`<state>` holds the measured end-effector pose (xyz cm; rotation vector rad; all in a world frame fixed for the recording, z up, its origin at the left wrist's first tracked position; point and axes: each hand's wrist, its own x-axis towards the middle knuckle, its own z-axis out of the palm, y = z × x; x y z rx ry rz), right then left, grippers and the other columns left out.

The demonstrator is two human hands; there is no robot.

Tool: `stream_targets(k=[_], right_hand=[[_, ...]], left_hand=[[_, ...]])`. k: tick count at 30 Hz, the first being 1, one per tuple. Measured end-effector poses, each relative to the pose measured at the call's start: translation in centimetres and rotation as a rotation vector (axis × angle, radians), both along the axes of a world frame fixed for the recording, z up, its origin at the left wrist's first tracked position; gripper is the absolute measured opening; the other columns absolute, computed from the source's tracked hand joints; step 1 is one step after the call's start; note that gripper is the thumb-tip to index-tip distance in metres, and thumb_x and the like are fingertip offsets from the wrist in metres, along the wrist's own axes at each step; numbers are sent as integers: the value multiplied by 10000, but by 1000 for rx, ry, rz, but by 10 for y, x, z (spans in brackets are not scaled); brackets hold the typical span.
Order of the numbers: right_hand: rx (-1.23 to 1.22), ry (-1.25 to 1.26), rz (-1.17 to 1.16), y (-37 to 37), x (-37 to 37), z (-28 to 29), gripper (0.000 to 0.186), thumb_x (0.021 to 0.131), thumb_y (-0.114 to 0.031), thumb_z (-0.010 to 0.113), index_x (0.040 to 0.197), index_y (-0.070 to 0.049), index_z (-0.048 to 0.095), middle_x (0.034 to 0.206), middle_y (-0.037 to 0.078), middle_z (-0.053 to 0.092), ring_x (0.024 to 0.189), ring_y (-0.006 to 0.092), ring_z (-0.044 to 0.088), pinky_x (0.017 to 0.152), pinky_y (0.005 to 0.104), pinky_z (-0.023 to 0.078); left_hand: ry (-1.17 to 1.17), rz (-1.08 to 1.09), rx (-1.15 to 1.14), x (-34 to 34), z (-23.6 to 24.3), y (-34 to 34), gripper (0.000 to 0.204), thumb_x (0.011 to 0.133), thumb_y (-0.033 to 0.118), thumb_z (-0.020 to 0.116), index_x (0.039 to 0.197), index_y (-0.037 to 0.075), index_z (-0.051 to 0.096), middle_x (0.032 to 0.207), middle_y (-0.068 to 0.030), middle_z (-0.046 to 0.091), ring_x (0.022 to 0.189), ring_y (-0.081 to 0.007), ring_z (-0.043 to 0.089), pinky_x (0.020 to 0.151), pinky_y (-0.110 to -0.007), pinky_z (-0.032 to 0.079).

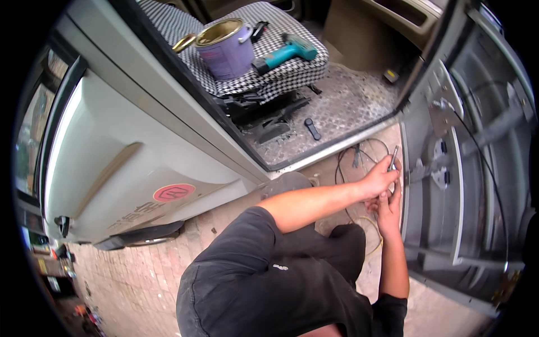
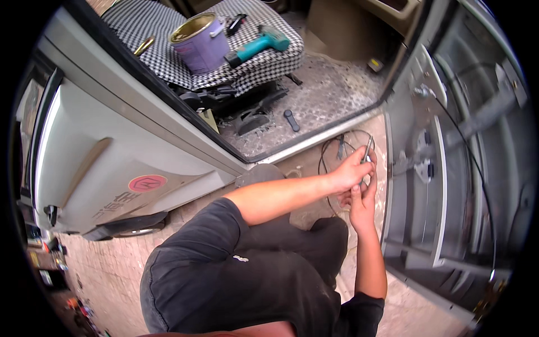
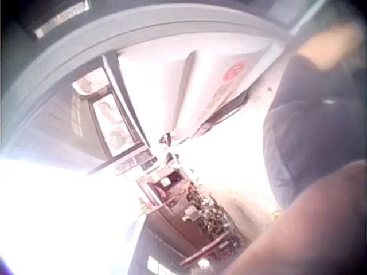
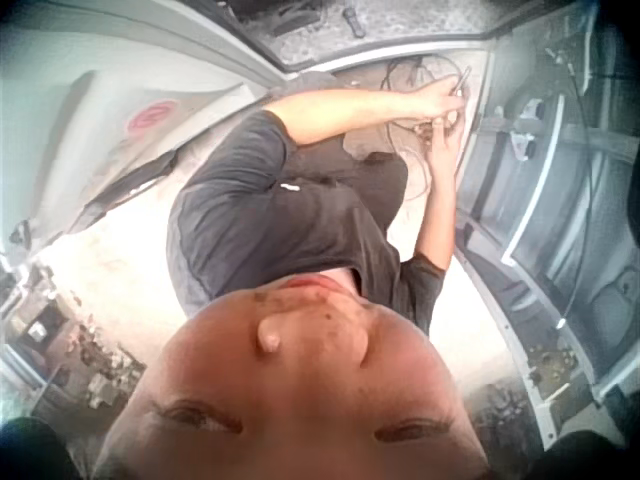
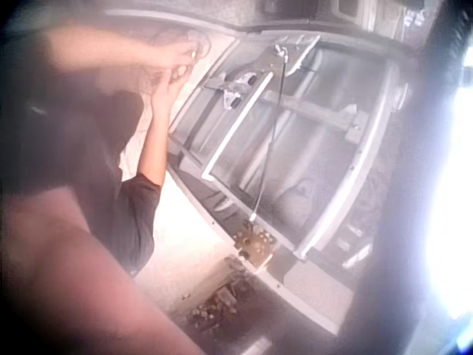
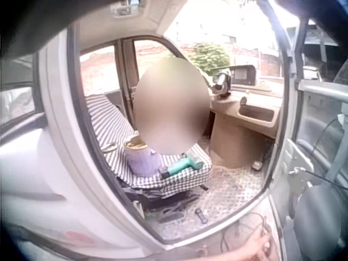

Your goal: The person repairs a car door by first manipulating a small black plastic component with a screwdriver. They then remove the door panel, use a screwdriver to adjust the internal door latch mechanism, and finally reattach the door panel to the door frame.

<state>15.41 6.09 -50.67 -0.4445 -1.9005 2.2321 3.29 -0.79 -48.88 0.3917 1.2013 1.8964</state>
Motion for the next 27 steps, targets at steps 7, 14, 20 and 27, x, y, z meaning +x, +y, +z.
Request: stream_targets(k=[7,14,20,27], right_hand=[[129,-12,94,60,-28,5,467,1029,-166,499,1432,14,344,834,41,545,680,88,504,594,229,420],[306,-83,153,94,-17,37,262,983,-102,548,1206,4,457,849,46,555,735,108,537,664,254,453],[175,-163,96,119,-9,15,237,961,-71,561,1164,-15,451,868,46,550,742,112,542,679,257,466],[244,-227,-6,159,-11,-15,268,926,-52,580,1160,-8,455,858,48,545,707,114,544,641,260,478]], left_hand=[[-71,382,72,-51,-5,28,228,990,284,551,977,69,479,808,-36,521,645,-121,520,562,-286,449],[151,816,-13,-196,59,-20,248,1029,276,472,875,81,486,710,-19,530,539,-87,478,447,-240,380],[926,1351,-366,-380,128,-68,259,975,203,493,917,-25,602,847,-209,675,828,-331,658,768,-417,506],[863,995,-1618,-515,150,-182,356,909,160,522,1208,-11,611,1230,-205,646,1160,-360,620,956,-443,505]])
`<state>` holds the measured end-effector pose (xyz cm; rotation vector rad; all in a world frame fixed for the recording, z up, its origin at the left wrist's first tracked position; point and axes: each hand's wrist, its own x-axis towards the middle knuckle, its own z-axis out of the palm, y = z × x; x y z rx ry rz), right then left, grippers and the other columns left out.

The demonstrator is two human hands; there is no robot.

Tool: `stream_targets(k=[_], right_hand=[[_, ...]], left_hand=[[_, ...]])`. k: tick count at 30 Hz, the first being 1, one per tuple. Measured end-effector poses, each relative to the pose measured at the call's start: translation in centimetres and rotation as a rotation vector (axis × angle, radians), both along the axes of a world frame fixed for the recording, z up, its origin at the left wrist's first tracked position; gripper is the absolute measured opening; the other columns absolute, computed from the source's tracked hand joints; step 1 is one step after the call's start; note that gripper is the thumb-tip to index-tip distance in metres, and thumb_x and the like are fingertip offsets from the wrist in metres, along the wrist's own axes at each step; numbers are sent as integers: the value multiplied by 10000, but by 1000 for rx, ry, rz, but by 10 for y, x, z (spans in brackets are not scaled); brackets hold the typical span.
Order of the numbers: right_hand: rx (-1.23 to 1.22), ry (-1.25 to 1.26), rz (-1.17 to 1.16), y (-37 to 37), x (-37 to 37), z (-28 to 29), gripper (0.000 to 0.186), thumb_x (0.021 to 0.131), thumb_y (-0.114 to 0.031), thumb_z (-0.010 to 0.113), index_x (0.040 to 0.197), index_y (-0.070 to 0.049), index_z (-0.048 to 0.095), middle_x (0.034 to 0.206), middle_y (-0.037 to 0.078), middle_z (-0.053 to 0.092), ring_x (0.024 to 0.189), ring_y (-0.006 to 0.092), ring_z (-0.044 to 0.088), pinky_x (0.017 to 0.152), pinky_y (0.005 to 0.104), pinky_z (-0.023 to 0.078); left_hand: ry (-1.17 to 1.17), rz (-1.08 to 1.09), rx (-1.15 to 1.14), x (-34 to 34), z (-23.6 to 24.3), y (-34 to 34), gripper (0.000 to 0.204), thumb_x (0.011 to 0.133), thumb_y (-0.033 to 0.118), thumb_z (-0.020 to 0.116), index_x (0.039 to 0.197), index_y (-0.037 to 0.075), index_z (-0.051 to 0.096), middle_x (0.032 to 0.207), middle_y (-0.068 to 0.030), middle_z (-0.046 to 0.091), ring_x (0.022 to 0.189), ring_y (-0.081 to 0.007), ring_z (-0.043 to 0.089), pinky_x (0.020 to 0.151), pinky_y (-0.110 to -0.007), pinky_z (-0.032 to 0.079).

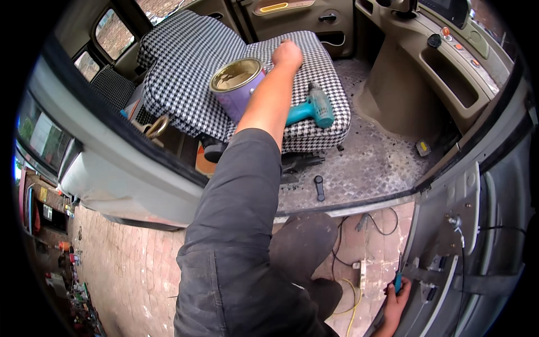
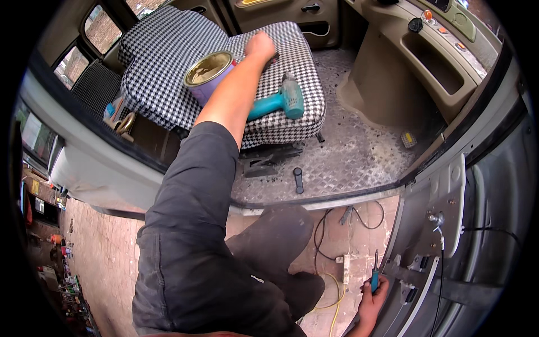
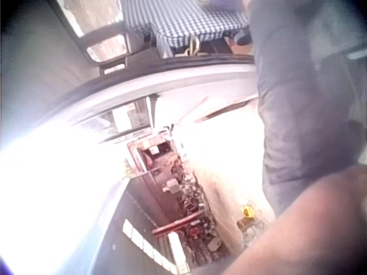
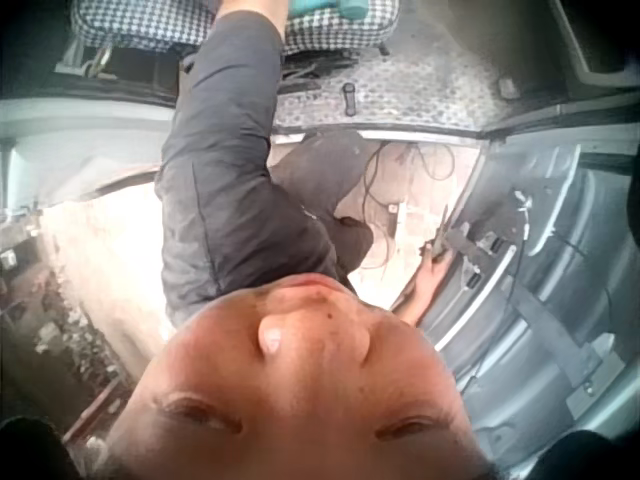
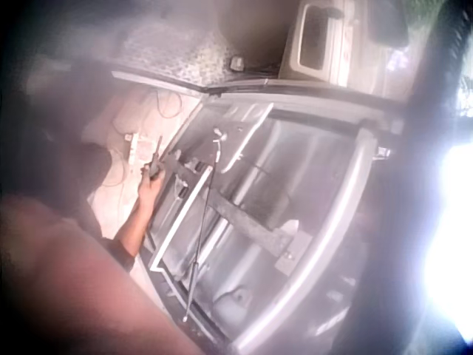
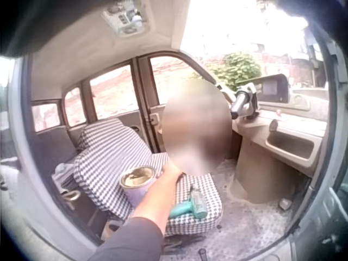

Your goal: The person repairs a car door by first manipulating a small black plastic component with a screwdriver. They then remove the door panel, use a screwdriver to adjust the internal door latch mechanism, and finally reattach the door panel to the door frame.

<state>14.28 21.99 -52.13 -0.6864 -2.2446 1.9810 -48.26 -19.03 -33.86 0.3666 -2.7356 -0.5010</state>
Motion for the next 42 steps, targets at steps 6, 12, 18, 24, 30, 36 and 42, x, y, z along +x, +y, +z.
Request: stream_targets(k=[6,12,18,24,30,36,42], right_hand=[[-60,-308,90,8,12,-10,778,918,-407,680,1486,-69,269,1373,257,471,1125,421,559,1005,501,425],[-51,-71,-85,-19,-8,-6,230,906,5,592,1110,5,486,850,53,576,728,107,562,661,255,501],[192,-14,-22,-35,-11,18,252,863,-44,669,1065,-26,520,861,40,555,768,129,539,699,286,463],[298,57,8,-55,-13,66,300,880,-154,707,1065,-15,515,842,86,596,770,154,558,693,324,470],[1004,312,121,-77,41,147,297,861,-184,688,1054,-16,536,904,172,627,815,365,616,720,430,494],[666,312,-15,-73,80,145,228,972,-128,546,1124,-30,409,915,135,623,800,255,631,698,348,497],[238,351,44,-67,67,145,169,1036,-203,467,1112,-101,355,960,91,610,846,164,606,675,298,479]], left_hand=[[-814,111,-595,-22,3,-31,386,957,269,582,1326,160,620,1367,-29,591,1232,-258,577,928,-482,505],[-726,59,-540,-26,-8,-38,411,978,275,511,1370,172,578,1450,-36,523,1318,-274,508,1008,-569,433],[-498,62,-643,-18,9,-25,374,898,166,601,1255,67,657,1363,-112,593,1209,-319,606,868,-528,552],[-87,-252,-507,51,70,71,361,846,236,616,1131,34,707,1198,-152,680,1109,-303,663,861,-415,556],[-99,-729,429,182,51,175,365,809,355,659,809,-8,700,697,-105,638,580,-209,573,568,-338,451],[-876,-1115,1913,398,-19,192,233,919,193,525,1001,-4,619,534,30,365,420,-104,367,405,-267,282],[-1197,-1137,2217,486,-54,180,242,920,159,501,1047,5,637,517,21,360,442,-107,362,430,-253,305]])
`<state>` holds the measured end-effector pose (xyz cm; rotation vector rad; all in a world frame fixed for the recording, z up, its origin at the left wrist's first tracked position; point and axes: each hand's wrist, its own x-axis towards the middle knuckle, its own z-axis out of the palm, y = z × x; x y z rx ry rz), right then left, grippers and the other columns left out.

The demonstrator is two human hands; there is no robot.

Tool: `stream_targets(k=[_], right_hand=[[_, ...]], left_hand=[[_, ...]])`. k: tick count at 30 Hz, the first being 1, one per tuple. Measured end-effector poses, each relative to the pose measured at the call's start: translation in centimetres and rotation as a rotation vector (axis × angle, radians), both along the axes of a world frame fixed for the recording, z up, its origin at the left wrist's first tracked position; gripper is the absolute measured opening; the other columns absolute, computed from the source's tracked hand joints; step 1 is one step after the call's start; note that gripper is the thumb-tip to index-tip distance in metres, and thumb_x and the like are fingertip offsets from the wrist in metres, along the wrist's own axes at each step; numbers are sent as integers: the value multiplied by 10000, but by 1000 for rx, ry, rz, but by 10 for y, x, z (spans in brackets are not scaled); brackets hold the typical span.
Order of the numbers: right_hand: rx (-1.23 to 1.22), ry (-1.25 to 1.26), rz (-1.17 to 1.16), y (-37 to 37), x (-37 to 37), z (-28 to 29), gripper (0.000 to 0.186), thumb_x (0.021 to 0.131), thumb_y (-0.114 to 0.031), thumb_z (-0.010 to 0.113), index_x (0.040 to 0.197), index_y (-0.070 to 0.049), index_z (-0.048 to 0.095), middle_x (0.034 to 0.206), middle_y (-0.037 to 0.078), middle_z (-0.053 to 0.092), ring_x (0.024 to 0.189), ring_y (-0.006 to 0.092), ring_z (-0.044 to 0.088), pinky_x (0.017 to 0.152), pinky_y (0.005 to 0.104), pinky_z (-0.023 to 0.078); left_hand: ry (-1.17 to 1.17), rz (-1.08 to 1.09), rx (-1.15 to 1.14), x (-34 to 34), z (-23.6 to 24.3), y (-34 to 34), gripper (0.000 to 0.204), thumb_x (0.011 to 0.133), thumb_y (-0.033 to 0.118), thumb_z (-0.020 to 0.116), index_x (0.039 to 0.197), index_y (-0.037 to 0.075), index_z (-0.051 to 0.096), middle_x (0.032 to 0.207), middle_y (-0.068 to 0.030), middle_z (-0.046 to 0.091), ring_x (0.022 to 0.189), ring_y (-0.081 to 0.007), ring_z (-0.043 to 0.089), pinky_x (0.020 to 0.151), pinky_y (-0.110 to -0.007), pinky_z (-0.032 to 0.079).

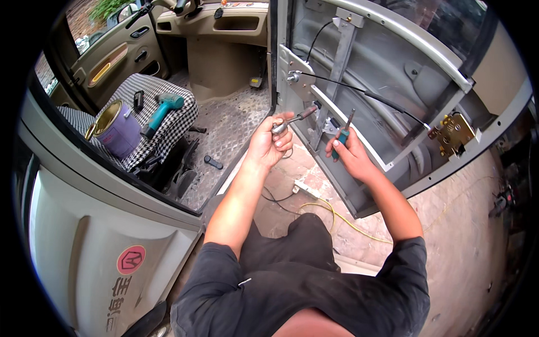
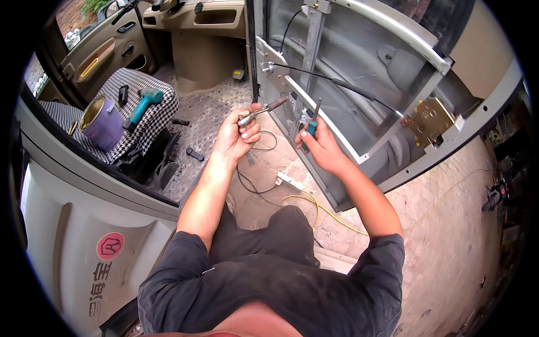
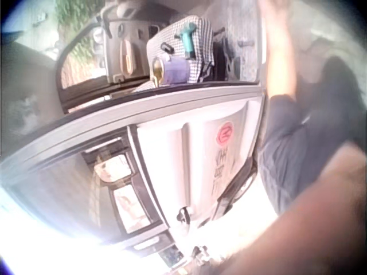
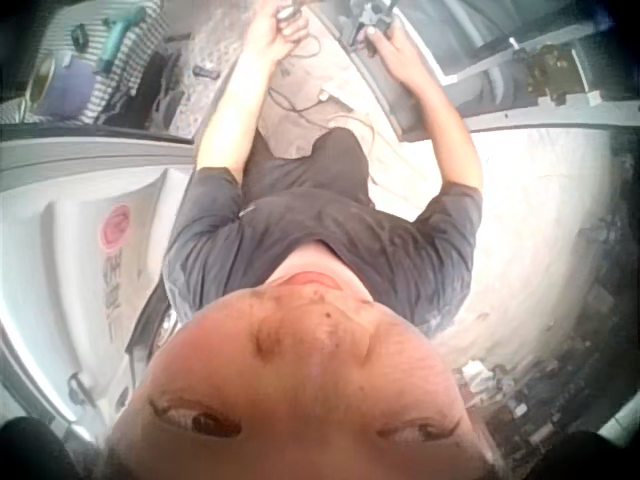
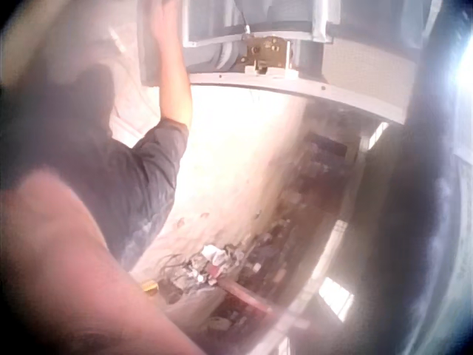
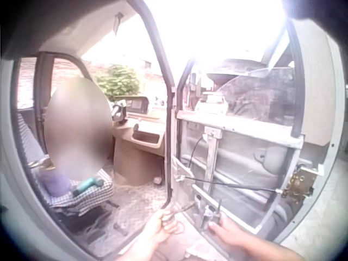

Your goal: The person repairs a car door by first manipulating a small black plastic component with a screwdriver. They then remove the door panel, use a screwdriver to adjust the internal door latch mechanism, and finally reattach the door panel to the door frame.

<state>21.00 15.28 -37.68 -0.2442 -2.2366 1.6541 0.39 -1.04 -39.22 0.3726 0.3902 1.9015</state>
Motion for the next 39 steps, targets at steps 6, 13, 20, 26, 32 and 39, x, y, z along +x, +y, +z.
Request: stream_targets(k=[6,13,20,26,32,39], right_hand=[[-103,4,-38,-4,-3,4,191,1031,-213,488,1129,-104,367,968,82,613,845,156,607,655,288,483],[-83,-70,-45,2,-2,2,324,1024,-256,508,1274,-89,385,972,62,622,828,143,603,630,278,474],[-143,25,-53,10,1,2,227,1039,-317,484,1088,-106,416,929,80,639,804,163,623,613,296,483],[-220,-38,-24,8,-4,1,242,1043,-313,469,1144,-99,418,990,110,661,875,200,658,670,315,517],[-190,-105,-30,2,-3,1,249,1050,-325,446,1149,-97,457,1045,132,661,944,206,657,724,328,529],[-501,-211,-179,-11,-9,16,348,1048,-303,438,1203,8,438,1044,240,660,931,310,694,807,404,581]], left_hand=[[-99,-138,153,14,-13,-4,350,971,329,573,1036,-10,632,585,32,386,537,-95,394,488,-242,329],[361,-119,-34,42,-23,0,237,941,55,609,1170,1,582,720,22,465,657,-99,447,594,-244,367],[421,-20,-157,55,-33,14,305,1025,312,524,1006,17,598,697,3,441,608,-112,407,568,-246,353],[46,-104,-17,55,-45,17,337,1057,344,420,969,32,515,811,-43,462,755,-188,446,703,-332,402],[-1,-322,-93,55,-37,14,402,1048,410,372,892,65,508,736,-14,444,610,-120,426,540,-263,363],[1138,208,12,69,-28,6,349,974,335,557,828,18,561,739,-84,581,672,-204,598,585,-349,462]])
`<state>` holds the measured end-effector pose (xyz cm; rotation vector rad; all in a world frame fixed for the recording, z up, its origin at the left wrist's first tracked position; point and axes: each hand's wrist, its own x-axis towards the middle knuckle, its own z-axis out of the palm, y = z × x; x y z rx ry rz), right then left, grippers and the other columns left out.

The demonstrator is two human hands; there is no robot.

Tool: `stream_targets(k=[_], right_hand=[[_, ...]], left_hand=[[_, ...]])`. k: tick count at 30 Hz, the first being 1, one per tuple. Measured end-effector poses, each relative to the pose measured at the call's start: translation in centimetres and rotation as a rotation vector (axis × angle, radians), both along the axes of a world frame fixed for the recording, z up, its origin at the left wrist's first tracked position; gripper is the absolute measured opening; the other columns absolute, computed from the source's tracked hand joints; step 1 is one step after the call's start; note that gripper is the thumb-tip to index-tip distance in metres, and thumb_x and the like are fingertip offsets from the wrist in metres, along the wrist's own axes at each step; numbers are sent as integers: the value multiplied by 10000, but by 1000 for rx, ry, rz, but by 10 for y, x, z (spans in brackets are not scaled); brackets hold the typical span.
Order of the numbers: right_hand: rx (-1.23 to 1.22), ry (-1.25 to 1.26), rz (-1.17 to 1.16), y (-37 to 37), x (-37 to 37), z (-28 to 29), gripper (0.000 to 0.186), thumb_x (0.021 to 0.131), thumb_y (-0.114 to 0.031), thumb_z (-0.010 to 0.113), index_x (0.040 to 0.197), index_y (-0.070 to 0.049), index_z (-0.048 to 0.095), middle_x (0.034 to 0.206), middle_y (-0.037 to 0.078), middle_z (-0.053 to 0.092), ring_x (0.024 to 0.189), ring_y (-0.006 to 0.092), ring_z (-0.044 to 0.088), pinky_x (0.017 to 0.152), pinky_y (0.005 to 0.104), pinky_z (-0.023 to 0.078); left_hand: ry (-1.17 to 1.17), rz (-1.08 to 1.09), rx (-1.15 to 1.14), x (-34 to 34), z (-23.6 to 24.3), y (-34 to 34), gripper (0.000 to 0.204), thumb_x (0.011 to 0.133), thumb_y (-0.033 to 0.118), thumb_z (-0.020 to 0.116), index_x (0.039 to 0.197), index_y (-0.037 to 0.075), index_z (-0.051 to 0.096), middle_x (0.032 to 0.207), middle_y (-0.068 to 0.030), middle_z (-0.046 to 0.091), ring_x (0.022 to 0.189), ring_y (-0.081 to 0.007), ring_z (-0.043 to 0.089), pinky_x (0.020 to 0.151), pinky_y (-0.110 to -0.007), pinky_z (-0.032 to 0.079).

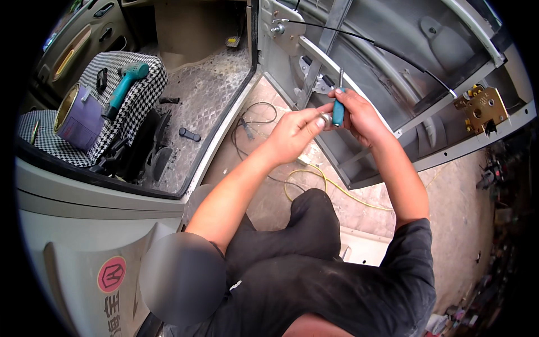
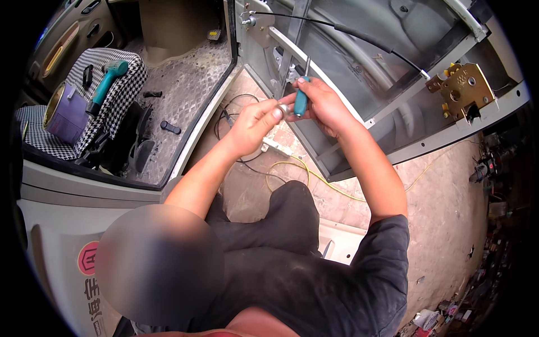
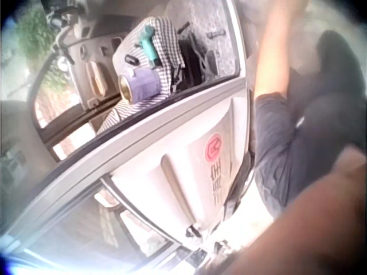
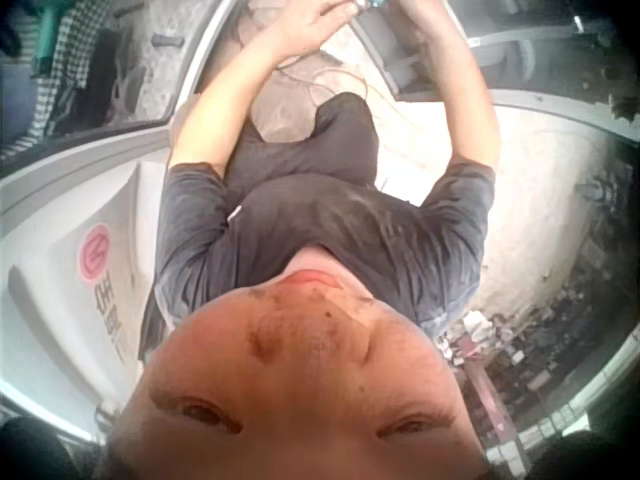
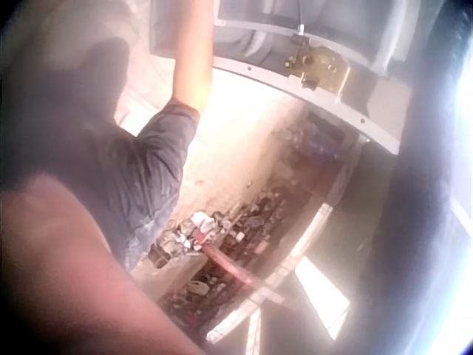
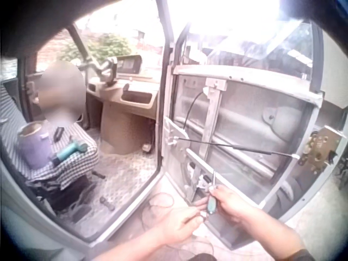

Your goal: The person repairs a car door by first manipulating a small black plastic component with a screwdriver. They then remove the door panel, use a screwdriver to adjust the internal door latch mechanism, and finally reattach the door panel to the door frame.

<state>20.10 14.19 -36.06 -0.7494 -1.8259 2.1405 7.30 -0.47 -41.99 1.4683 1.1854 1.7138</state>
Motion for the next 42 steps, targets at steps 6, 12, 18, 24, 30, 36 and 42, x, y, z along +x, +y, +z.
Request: stream_targets(k=[6,12,18,24,30,36,42], right_hand=[[-56,-25,16,-9,-2,14,324,1046,-283,441,1177,13,454,1098,298,656,981,330,692,820,377,575],[0,-77,61,0,-3,2,344,1041,-297,444,1174,20,428,1094,264,668,947,268,699,776,357,578],[225,-222,-44,-8,-6,8,320,1021,-297,497,1114,8,466,926,183,695,796,212,695,710,340,576],[426,-307,-66,-8,-8,-4,313,962,-287,616,1019,6,524,770,97,648,629,154,634,534,315,530],[564,-320,25,-10,-13,-4,349,948,-299,652,1037,18,537,809,68,623,668,136,619,552,302,521],[110,-10,103,-6,-9,-30,320,1014,-272,547,1155,15,534,1032,94,628,899,158,639,830,336,547],[342,149,129,0,-3,-30,156,1014,-184,512,1001,-34,474,778,63,573,692,141,597,671,303,514]], left_hand=[[694,280,186,9,4,-12,222,858,244,668,812,43,583,802,-140,627,725,-342,628,613,-415,497],[715,397,336,9,-5,1,205,796,201,714,802,51,574,732,-102,584,650,-314,601,569,-415,479],[892,456,276,9,-5,2,229,756,209,743,767,79,554,720,-64,555,634,-263,591,574,-378,483],[1072,473,247,7,-11,1,258,744,254,751,760,99,546,713,-41,523,666,-230,586,599,-365,488],[1029,497,124,5,-13,1,274,795,289,729,792,83,549,731,-61,545,689,-257,595,622,-389,495],[349,440,13,1,-20,10,270,921,289,621,903,39,520,726,-53,540,673,-240,580,611,-395,475],[-1135,70,38,-50,-30,17,172,927,103,442,1049,-2,501,872,-76,521,759,-192,518,699,-299,441]])
